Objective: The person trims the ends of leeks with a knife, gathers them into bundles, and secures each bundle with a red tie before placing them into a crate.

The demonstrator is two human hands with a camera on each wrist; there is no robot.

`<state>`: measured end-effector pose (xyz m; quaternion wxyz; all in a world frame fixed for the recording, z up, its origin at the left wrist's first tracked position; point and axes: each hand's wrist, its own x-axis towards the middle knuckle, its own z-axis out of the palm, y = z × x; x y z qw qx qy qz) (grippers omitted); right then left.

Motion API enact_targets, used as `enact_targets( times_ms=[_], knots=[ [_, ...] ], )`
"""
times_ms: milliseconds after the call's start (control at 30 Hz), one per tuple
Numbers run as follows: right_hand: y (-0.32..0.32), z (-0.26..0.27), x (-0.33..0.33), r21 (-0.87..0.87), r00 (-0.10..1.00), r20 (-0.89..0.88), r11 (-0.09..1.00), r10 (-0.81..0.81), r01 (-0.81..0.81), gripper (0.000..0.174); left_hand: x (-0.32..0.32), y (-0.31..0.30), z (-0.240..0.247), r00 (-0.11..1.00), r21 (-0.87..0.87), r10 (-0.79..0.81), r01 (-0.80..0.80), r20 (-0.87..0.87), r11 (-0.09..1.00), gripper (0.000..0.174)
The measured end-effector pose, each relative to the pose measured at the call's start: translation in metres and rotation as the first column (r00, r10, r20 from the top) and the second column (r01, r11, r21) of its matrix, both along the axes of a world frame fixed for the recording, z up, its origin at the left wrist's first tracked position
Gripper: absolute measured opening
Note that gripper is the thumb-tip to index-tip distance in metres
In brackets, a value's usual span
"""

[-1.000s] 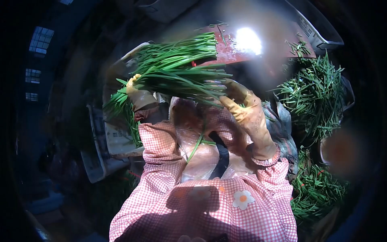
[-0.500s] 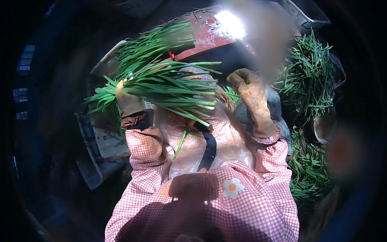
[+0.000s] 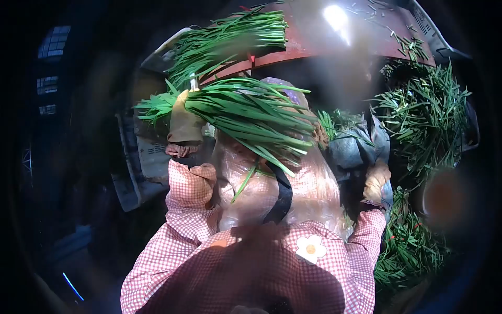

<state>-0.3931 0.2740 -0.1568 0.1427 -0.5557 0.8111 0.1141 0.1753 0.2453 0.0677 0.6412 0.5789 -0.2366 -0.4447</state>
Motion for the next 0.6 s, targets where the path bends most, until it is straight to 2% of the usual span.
enact_targets(
  times_ms=[33, 67, 100, 133, 167, 200, 233, 300, 333, 367, 433, 467, 533, 567, 600],
  knots=[
    [0.001, 0.043, 0.004, -0.057, 0.973, 0.223, 0.997, 0.055, -0.044, 0.025, -0.018, 0.001, 0.014, 0.975, -0.02, 0.1, -0.106, -0.196, 0.994, 0.019],
    [-0.007, 0.056, -0.004, 0.006, 0.94, 0.335, 0.998, 0.054, -0.06, 0.029, -0.033, 0.005, 0.035, 0.831, 0.017, 0.209, -0.234, -0.515, 0.972, 0.014],
    [-0.013, 0.05, -0.001, -0.056, 0.946, 0.306, 0.994, 0.111, -0.098, 0.036, -0.02, 0.01, 0.026, 0.767, 0.017, 0.198, -0.237, -0.611, 0.971, 0.01],
    [-0.004, 0.085, -0.011, -0.353, 0.823, 0.543, 0.934, 0.165, 0.046, 0.041, -0.053, 0.014, 0.042, 0.871, -0.028, 0.163, -0.198, -0.463, 0.98, 0.013],
    [-0.013, 0.156, 0.01, -0.279, 0.696, 0.695, 0.96, 0.181, 0.029, 0.038, -0.051, 0.007, 0.024, 0.84, 0.021, 0.189, -0.207, -0.508, 0.978, 0.011],
    [-0.019, 0.193, 0.016, -0.298, 0.58, 0.784, 0.954, 0.22, 0.041, 0.04, -0.041, -0.001, 0.002, 0.807, 0.068, 0.209, -0.206, -0.552, 0.976, 0.01],
    [-0.023, 0.224, 0.025, -0.171, 0.489, 0.868, 0.976, 0.084, 0.135, 0.04, -0.035, 0.001, -0.011, 0.777, 0.051, 0.136, -0.133, -0.614, 0.99, 0.01],
    [-0.03, 0.259, 0.034, -0.255, 0.523, 0.838, 0.96, 0.158, 0.119, 0.043, -0.042, -0.013, -0.012, 0.803, 0.107, 0.214, -0.186, -0.556, 0.977, 0.011],
    [-0.032, 0.274, 0.044, -0.389, 0.565, 0.768, 0.92, 0.302, 0.037, 0.043, -0.044, -0.016, -0.012, 0.811, 0.129, 0.252, -0.217, -0.528, 0.968, 0.012],
    [-0.034, 0.29, 0.055, -0.515, 0.601, 0.671, 0.856, 0.434, -0.043, 0.044, -0.04, -0.012, -0.019, 0.854, -0.002, 0.101, -0.119, -0.51, 0.993, 0.013],
    [-0.031, 0.334, 0.103, -0.735, 0.625, 0.341, 0.614, 0.702, -0.289, 0.043, -0.05, -0.011, 0.003, 0.852, 0.047, 0.127, -0.119, -0.508, 0.992, 0.013],
    [-0.03, 0.346, 0.122, -0.805, 0.539, 0.357, 0.544, 0.763, -0.238, 0.044, -0.054, -0.009, 0.009, 0.85, 0.073, 0.141, -0.12, -0.507, 0.99, 0.012],
    [-0.027, 0.366, 0.155, -0.908, 0.346, 0.349, 0.406, 0.871, -0.104, 0.048, -0.043, -0.015, -0.02, 0.81, 0.03, 0.11, -0.113, -0.577, 0.993, 0.009],
    [-0.024, 0.379, 0.171, -0.905, 0.356, 0.346, 0.409, 0.868, -0.116, 0.056, -0.037, -0.02, -0.033, 0.798, 0.012, 0.087, -0.099, -0.597, 0.995, 0.009],
    [-0.016, 0.382, 0.188, -0.905, 0.363, 0.336, 0.405, 0.869, -0.133, 0.054, -0.035, -0.02, -0.033, 0.787, -0.01, 0.06, -0.084, -0.614, 0.996, 0.009]
  ],
)
